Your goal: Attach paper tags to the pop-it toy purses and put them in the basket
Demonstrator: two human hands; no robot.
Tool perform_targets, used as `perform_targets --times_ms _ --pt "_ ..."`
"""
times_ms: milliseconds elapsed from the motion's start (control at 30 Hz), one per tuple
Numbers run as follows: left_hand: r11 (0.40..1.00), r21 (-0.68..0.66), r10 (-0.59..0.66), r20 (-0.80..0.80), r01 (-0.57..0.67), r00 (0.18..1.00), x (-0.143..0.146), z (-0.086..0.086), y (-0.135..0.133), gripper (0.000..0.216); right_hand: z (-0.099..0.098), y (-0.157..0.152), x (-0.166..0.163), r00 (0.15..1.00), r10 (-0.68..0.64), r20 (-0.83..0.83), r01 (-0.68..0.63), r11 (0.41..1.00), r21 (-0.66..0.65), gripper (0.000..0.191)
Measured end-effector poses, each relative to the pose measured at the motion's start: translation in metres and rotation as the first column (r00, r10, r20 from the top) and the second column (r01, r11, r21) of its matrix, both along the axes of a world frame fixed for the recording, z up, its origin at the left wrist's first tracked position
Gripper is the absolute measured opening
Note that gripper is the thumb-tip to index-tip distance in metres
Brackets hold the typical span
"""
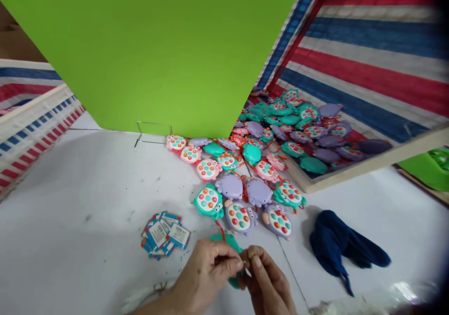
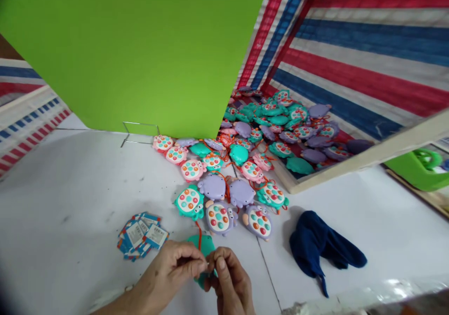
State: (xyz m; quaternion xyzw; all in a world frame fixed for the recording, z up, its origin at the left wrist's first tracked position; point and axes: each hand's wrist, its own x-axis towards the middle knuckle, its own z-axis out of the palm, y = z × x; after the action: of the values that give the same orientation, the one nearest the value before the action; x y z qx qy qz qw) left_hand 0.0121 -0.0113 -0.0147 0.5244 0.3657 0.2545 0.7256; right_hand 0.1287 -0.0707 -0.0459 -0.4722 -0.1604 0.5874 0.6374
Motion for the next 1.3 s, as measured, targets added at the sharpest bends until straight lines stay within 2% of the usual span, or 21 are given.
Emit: perform_targets --times_ms 233,600,767,933,1133,1300 --pt "1.000 -0.028 0.004 0.027 -0.004 1.000 0.000 -0.005 0.001 0.022 -0.006 0.000 -0.002 0.998 0.048 0.038 -0.047 0.999 -0.014 0.021" --pt "0.993 -0.110 0.036 0.026 -0.033 0.999 0.002 -0.009 0.001 0.023 -0.016 0.000 -0.005 0.988 -0.004 0.157 0.011 0.999 -0.044 0.024" --pt "0.996 -0.075 0.040 -0.040 -0.043 0.998 0.000 -0.007 0.003 0.023 -0.014 -0.001 -0.010 0.975 -0.083 0.208 0.099 0.993 -0.068 0.022" --pt "0.994 -0.105 0.033 -0.007 -0.033 0.999 0.000 -0.007 0.002 0.025 -0.016 -0.003 -0.009 0.955 -0.092 0.283 0.110 0.993 -0.048 0.023" --pt "0.999 -0.032 0.029 -0.084 -0.032 0.996 -0.001 -0.012 0.001 0.025 -0.016 -0.004 -0.010 0.963 -0.088 0.255 0.117 0.988 -0.100 0.025" --pt "1.000 0.021 0.008 -0.125 -0.005 0.992 -0.004 -0.012 0.002 0.024 -0.013 -0.004 -0.007 0.902 -0.059 0.427 0.110 0.989 -0.095 0.024"
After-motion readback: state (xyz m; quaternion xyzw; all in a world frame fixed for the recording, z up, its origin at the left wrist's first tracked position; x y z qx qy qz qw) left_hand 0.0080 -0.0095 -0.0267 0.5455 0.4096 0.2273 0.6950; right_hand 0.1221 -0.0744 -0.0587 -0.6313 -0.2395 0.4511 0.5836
